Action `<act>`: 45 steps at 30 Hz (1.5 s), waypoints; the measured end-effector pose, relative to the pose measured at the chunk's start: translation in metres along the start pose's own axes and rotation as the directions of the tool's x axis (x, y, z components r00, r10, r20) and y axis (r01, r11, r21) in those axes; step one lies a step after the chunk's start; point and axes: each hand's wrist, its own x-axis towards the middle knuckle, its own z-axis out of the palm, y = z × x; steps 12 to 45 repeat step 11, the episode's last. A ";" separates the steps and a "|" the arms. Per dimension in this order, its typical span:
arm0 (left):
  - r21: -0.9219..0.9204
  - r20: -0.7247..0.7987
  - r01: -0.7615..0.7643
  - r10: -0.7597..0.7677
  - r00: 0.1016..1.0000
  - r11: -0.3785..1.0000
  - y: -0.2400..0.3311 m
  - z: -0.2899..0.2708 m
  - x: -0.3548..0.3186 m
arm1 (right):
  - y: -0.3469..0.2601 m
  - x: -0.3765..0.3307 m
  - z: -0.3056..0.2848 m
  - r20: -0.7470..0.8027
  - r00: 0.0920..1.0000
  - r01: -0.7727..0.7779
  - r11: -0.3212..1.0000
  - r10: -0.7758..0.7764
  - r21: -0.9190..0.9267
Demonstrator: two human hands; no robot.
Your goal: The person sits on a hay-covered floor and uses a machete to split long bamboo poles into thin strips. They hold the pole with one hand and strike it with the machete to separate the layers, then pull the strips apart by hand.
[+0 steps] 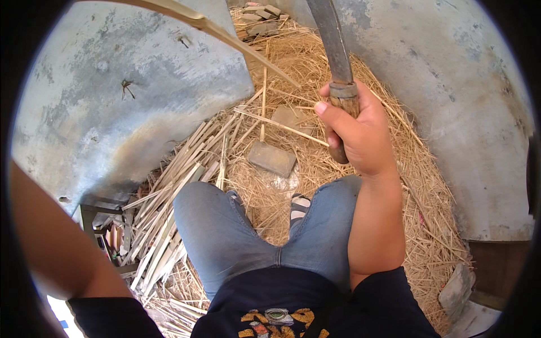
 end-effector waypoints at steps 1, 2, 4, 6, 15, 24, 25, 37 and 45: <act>0.002 -0.013 -0.010 0.010 1.000 1.000 -0.004 0.004 0.000 | 0.000 0.003 0.001 -0.011 1.000 0.002 1.000 -0.002 0.009; 0.005 -0.026 -0.026 0.026 0.999 1.000 -0.008 0.007 0.002 | 0.000 0.006 0.002 -0.023 1.000 0.004 1.000 -0.004 0.018; 0.013 -0.054 -0.053 0.053 0.997 0.999 -0.011 0.013 0.004 | 0.000 0.015 0.000 -0.032 0.998 0.049 0.999 -0.048 0.018; 0.019 -0.074 -0.078 0.079 0.994 0.997 -0.014 0.020 0.005 | 0.002 0.021 -0.005 -0.054 0.997 0.064 0.998 -0.064 -0.001; 0.043 -0.141 -0.163 0.168 0.976 0.986 -0.022 0.035 0.013 | 0.026 0.031 -0.029 -0.133 0.991 -0.010 0.993 -0.006 -0.119; 0.043 -0.141 -0.163 0.168 0.976 0.986 -0.022 0.035 0.013 | 0.026 0.031 -0.029 -0.133 0.991 -0.010 0.993 -0.006 -0.119; 0.043 -0.141 -0.163 0.168 0.976 0.986 -0.022 0.035 0.013 | 0.026 0.031 -0.029 -0.133 0.991 -0.010 0.993 -0.006 -0.119; 0.043 -0.141 -0.163 0.168 0.976 0.986 -0.022 0.035 0.013 | 0.026 0.031 -0.029 -0.133 0.991 -0.010 0.993 -0.006 -0.119; 0.043 -0.141 -0.163 0.168 0.976 0.986 -0.022 0.035 0.013 | 0.026 0.031 -0.029 -0.133 0.991 -0.010 0.993 -0.006 -0.119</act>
